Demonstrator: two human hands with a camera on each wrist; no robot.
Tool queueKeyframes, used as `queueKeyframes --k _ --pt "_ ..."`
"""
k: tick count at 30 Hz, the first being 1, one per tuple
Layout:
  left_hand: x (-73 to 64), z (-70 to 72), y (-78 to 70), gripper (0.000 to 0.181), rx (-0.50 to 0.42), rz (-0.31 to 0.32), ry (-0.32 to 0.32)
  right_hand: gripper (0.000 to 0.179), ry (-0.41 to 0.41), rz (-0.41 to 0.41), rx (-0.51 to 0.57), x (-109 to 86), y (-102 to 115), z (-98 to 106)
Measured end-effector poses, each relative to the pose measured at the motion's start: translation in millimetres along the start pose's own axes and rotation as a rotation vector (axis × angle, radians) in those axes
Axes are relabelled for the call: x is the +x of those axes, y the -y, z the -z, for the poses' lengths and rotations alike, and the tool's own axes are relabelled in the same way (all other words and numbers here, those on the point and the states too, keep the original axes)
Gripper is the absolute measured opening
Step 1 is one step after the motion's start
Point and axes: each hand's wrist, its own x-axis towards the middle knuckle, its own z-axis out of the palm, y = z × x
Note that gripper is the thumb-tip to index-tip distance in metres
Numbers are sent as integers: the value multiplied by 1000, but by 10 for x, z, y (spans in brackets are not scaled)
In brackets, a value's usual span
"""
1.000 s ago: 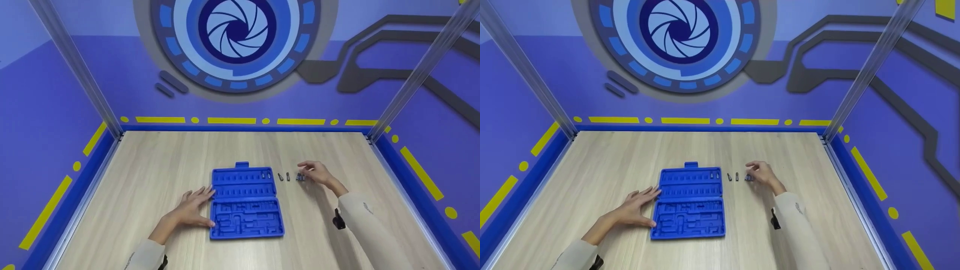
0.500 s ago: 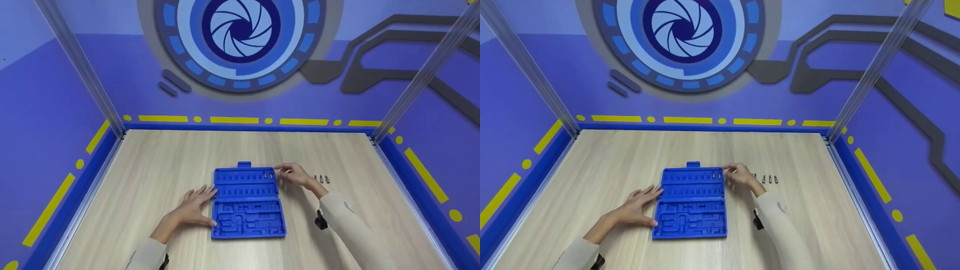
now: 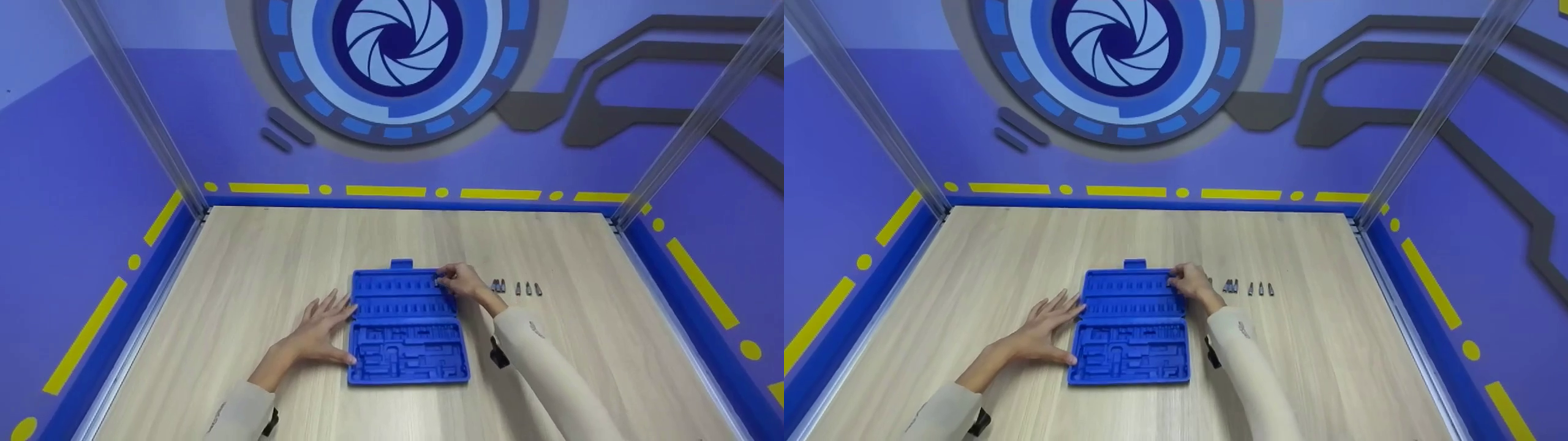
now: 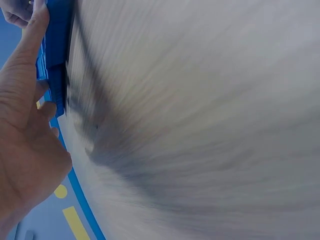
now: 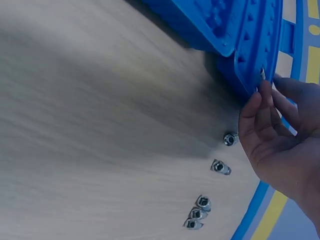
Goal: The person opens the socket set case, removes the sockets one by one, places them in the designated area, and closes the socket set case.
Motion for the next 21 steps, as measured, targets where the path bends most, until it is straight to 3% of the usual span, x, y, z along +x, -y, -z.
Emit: queueKeyframes --k 8,21 --pt "33 5 -25 125 38 -33 -10 21 -47 18 -121 23 -1 -58" --pt "60 55 -7 130 41 2 31 20 -62 -63 -134 52 73 -70"
